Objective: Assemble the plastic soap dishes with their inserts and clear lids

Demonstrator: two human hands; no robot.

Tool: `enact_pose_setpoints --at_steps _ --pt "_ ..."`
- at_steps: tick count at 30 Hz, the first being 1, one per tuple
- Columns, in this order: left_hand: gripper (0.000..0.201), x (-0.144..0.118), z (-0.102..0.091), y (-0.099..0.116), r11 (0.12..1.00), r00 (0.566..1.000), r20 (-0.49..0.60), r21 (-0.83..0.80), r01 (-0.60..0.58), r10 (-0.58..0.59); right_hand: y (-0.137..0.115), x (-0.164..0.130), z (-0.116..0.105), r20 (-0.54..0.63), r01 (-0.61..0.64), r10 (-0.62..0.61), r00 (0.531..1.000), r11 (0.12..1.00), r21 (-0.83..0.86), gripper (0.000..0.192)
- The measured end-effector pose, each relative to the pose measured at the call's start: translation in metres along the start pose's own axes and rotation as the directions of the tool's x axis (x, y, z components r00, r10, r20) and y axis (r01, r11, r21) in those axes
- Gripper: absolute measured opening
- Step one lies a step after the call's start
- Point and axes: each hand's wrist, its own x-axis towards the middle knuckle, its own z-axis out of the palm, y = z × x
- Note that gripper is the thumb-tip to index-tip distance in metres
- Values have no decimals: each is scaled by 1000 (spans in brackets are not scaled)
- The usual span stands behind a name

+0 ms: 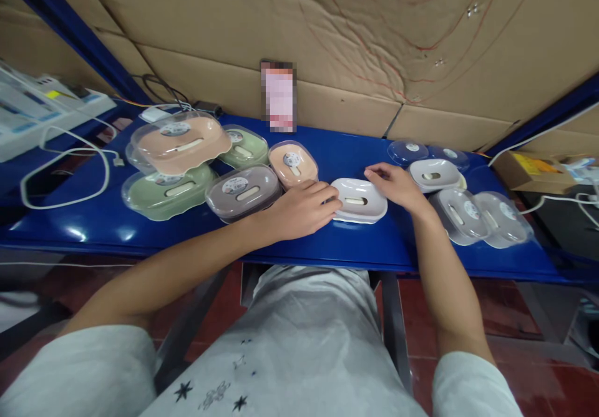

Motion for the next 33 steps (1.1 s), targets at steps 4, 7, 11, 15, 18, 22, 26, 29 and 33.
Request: enact_pose_setpoints --at_steps 4,7,11,15,18,22,26,29,33 --pt "20 -1 4 0 999 1000 10 -37 7 -6 -4 -2 8 -21 111 -113 993 990 -83 49" --pt "22 -1 9 0 998 999 44 -65 25 -22 -9 -3 15 -30 180 -190 981 962 -204 46" --pt "21 -2 11 -1 996 997 66 -86 37 -31 -5 2 13 -98 183 -218 971 943 -278 50" --pt "20 -3 8 -1 995 997 70 -91 35 -29 16 11 2 -265 2 -137 955 891 -454 66" --pt "20 -3 5 -1 994 997 75 -98 41 -34 28 15 -2 -240 -103 -35 970 836 -539 73" --pt "19 -3 3 -3 994 997 66 -102 48 -42 23 14 -2 -209 -1 -115 971 874 -486 58" --pt "20 -3 3 -3 993 998 47 -106 45 -40 8 8 5 -210 154 -260 942 895 -419 54" --pt "19 -4 3 -3 994 998 40 -101 46 -42 2 6 8 -90 231 -278 956 909 -347 53" --pt "18 -5 0 -5 993 998 63 -113 34 -26 4 6 2 64 358 -352 934 917 -176 53"
